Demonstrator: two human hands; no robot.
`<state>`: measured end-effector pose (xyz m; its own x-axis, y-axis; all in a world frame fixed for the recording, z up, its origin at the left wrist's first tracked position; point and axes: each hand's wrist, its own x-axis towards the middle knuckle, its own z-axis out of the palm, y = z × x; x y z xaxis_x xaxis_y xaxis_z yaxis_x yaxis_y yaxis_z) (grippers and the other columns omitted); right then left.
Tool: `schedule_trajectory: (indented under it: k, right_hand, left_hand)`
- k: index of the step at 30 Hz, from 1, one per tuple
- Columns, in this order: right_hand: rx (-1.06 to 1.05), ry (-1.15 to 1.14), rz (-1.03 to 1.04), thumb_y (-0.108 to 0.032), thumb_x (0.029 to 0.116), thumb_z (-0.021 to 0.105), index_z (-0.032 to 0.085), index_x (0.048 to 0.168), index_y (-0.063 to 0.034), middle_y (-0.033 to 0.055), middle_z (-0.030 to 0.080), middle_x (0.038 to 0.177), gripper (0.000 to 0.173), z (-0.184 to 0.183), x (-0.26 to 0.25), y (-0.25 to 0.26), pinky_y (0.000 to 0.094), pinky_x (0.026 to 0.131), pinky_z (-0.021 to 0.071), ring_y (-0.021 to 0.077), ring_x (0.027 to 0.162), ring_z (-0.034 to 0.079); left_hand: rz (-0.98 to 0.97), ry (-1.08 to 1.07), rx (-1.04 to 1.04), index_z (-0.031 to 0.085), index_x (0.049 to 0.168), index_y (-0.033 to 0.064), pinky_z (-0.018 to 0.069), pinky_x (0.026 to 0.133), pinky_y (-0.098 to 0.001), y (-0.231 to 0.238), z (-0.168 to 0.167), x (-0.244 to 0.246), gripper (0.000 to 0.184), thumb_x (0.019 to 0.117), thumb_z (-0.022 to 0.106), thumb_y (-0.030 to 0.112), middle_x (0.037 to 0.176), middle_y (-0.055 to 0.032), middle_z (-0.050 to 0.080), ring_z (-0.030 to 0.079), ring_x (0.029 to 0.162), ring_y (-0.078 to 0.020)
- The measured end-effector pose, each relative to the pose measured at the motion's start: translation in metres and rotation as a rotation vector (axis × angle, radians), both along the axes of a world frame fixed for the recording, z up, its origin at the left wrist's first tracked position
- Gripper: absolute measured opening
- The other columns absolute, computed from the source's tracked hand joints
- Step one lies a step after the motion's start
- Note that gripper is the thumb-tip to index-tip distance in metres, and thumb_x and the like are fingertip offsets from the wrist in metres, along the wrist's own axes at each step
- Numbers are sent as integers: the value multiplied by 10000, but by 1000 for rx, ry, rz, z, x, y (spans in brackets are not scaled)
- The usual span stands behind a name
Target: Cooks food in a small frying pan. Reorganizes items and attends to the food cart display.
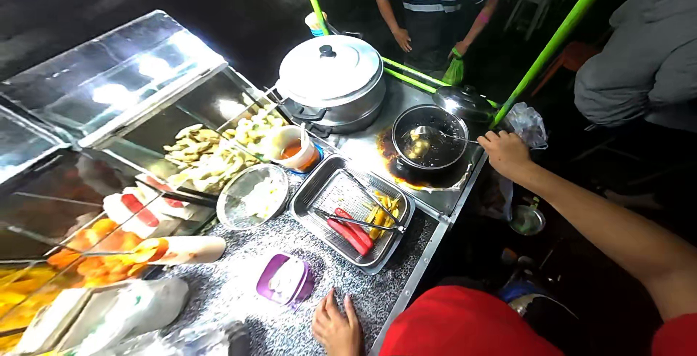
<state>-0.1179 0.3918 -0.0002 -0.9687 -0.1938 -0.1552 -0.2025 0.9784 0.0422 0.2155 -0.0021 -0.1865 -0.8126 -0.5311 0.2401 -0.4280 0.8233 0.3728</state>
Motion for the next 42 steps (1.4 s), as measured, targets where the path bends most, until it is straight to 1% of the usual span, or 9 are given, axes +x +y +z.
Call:
schedule_trajectory:
  k: [6, 12, 17, 21, 25, 26, 28, 31, 42]
  right_hand:
    - [18, 24, -84, -32, 1051, 502, 637, 1302, -27, 256, 663, 1223, 285, -2, -2, 13, 590, 941, 494, 472, 1166, 620]
    - [7, -182, -219, -164, 1033, 593, 651, 1289, 12, 280, 623, 1302, 316, -2, -14, 16, 645, 901, 515, 487, 1136, 642]
    - [-31, -338, -217, -296, 1008, 660, 729, 1119, -10, 248, 708, 1152, 315, 10, -33, 18, 658, 928, 494, 442, 1142, 657]
    - [-125, -450, -186, -365, 1019, 646, 738, 1094, -2, 244, 711, 1117, 382, -19, -51, 12, 650, 952, 495, 428, 1116, 664]
    - [-390, -437, -270, -337, 1054, 600, 721, 1078, 60, 263, 715, 981, 416, -78, -56, 15, 613, 870, 540, 408, 890, 703]
    - [-458, -420, -311, -334, 1058, 595, 715, 1098, 61, 265, 712, 985, 415, -87, -54, 14, 613, 862, 544, 407, 880, 700]
    - [-486, -393, -360, -342, 1070, 566, 710, 1143, 47, 271, 706, 1045, 421, -85, -44, 5, 618, 906, 520, 419, 956, 687]
    - [-419, -357, -358, -334, 1083, 526, 703, 1193, 35, 290, 684, 1191, 423, -71, -32, -10, 664, 1006, 462, 465, 1171, 636]
    - [-383, -328, -329, -332, 1087, 521, 680, 1285, -18, 262, 683, 1243, 404, -58, -13, -4, 631, 1048, 447, 437, 1231, 620]
  left_hand:
    - [12, 3, -15, 634, 1304, -36, 352, 1066, -697, -1, -2, -2, 569, 1011, 464, 421, 1312, -332, 593, 522, 1249, -577]
    - [13, -5, -28, 642, 1294, -19, 357, 1063, -686, 0, -1, -2, 562, 1011, 457, 429, 1306, -317, 599, 523, 1253, -564]
    - [24, -17, -35, 645, 1296, -9, 361, 1055, -690, 1, -1, -3, 554, 1012, 453, 427, 1311, -318, 597, 523, 1251, -569]
    - [30, -28, -41, 645, 1301, -1, 358, 1060, -689, 1, -3, -3, 554, 1016, 452, 433, 1313, -318, 596, 520, 1260, -562]
    - [32, -21, -24, 645, 1301, -9, 357, 1053, -701, 1, -4, -2, 564, 1014, 453, 437, 1308, -326, 597, 527, 1247, -571]
    - [34, -20, -24, 647, 1299, -8, 357, 1054, -701, 1, -3, -3, 568, 1016, 450, 444, 1307, -326, 598, 528, 1246, -571]
    - [38, -15, -27, 649, 1294, -7, 357, 1055, -695, 1, -3, -3, 567, 1017, 442, 443, 1301, -322, 602, 529, 1242, -569]
    - [38, -9, -42, 652, 1286, -4, 363, 1053, -688, 1, -4, -4, 577, 1018, 428, 456, 1287, -309, 612, 536, 1236, -558]
    - [37, -17, -45, 647, 1294, -3, 367, 1044, -693, 1, -5, -3, 577, 1014, 430, 453, 1290, -319, 604, 529, 1246, -563]
